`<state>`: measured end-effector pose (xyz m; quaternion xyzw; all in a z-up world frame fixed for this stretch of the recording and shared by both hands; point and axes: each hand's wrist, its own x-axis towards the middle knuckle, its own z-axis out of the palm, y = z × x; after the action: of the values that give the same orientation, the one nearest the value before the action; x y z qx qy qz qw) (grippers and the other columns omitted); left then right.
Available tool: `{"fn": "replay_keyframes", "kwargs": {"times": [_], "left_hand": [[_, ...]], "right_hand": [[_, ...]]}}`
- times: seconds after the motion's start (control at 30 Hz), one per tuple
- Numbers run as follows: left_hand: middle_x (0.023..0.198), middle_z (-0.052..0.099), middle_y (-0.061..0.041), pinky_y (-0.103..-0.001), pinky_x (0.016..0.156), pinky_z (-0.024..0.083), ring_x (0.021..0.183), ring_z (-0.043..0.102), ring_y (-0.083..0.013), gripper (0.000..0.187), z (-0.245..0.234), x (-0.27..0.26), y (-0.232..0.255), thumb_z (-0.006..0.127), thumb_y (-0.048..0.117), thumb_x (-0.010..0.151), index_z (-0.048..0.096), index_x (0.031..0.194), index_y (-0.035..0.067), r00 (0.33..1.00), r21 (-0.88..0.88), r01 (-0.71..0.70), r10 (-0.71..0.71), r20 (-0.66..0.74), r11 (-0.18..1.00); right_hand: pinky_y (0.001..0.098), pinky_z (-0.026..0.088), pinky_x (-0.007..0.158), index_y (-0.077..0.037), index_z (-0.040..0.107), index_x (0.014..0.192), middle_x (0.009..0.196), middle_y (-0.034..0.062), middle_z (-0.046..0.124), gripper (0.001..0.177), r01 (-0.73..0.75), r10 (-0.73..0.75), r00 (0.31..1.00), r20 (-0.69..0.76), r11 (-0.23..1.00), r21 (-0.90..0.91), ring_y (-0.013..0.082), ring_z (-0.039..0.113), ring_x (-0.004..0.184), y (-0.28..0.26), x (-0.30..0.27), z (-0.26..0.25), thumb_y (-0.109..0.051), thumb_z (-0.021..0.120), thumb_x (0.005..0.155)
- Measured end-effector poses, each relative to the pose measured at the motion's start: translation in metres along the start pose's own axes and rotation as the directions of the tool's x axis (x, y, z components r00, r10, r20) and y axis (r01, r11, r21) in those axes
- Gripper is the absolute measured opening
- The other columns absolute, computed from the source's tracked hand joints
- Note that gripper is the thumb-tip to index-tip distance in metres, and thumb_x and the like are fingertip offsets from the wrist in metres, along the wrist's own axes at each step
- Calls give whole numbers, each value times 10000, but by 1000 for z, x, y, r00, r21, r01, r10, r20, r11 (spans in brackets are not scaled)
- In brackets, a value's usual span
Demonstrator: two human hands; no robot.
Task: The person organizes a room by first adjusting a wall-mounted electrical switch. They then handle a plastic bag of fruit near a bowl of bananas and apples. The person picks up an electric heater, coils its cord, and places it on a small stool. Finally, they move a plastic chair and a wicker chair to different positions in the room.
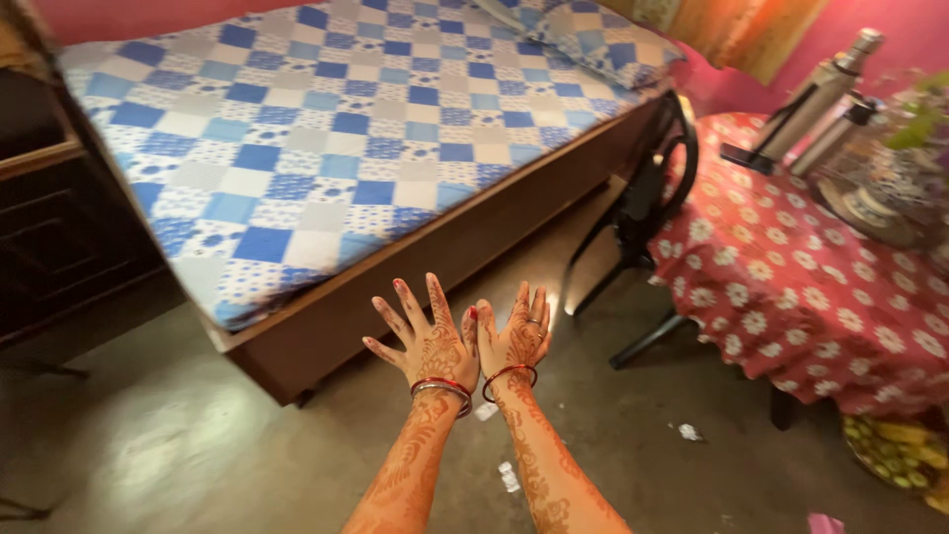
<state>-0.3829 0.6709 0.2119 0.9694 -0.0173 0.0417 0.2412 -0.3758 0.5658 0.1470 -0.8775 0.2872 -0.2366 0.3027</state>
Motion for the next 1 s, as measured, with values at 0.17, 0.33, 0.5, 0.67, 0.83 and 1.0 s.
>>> {"fn": "replay_keyframes", "kwargs": {"times": [0.17, 0.33, 0.5, 0.67, 0.83, 1.0], "left_hand": [[1701, -72, -168, -808, 1076, -66, 1517, -157, -482, 777, -44, 23, -99, 304, 648, 998, 89, 1638, 265, 996, -7, 57, -57, -71, 998], [1698, -36, -176, -824, 1076, -43, 1521, -129, -486, 782, -95, 50, -206, 311, 655, 997, 107, 1645, 269, 989, 10, 103, -101, -107, 995], [1698, -36, -175, -823, 1078, -37, 1520, -143, -494, 788, -144, 65, -280, 310, 660, 993, 91, 1641, 268, 980, 41, 187, -184, -72, 982], [1698, -63, -160, -820, 1076, -49, 1512, -166, -492, 777, -172, 91, -341, 290, 651, 1000, 64, 1637, 267, 962, 39, 261, -256, -100, 965], [1698, -73, -149, -821, 1068, -46, 1503, -163, -490, 768, -196, 132, -401, 275, 633, 1001, 43, 1639, 275, 944, 65, 304, -291, -159, 951], [1707, -53, -159, -820, 1076, -43, 1519, -148, -497, 764, -212, 186, -473, 282, 635, 1007, 68, 1640, 265, 920, 8, 331, -321, -226, 943]], "right_hand": [[570, 145, 1206, -96, 293, 1595, 1672, 159, 239, 930, 102, -103, 995, 20, 994, 34, 353, 181, 1536, -82, -50, 59, -602, 629, 891], [587, 167, 1195, -94, 296, 1600, 1679, 164, 254, 897, 136, -139, 989, 48, 989, 61, 355, 203, 1547, -174, -103, 125, -593, 609, 923], [596, 173, 1192, -97, 297, 1594, 1665, 151, 262, 880, 176, -183, 974, 132, 982, 64, 357, 207, 1542, -244, -143, 169, -584, 614, 933], [598, 216, 1175, -52, 322, 1572, 1655, 216, 259, 879, 324, -330, 940, 83, 943, 82, 377, 256, 1514, -302, -161, 213, -543, 641, 918], [575, 233, 1164, -15, 339, 1561, 1648, 268, 240, 877, 405, -416, 907, 67, 904, 133, 405, 276, 1488, -363, -169, 264, -516, 656, 914], [532, 254, 1179, -28, 349, 1565, 1644, 248, 268, 864, 435, -455, 886, 89, 883, 176, 393, 299, 1498, -426, -175, 337, -504, 663, 916]]}}
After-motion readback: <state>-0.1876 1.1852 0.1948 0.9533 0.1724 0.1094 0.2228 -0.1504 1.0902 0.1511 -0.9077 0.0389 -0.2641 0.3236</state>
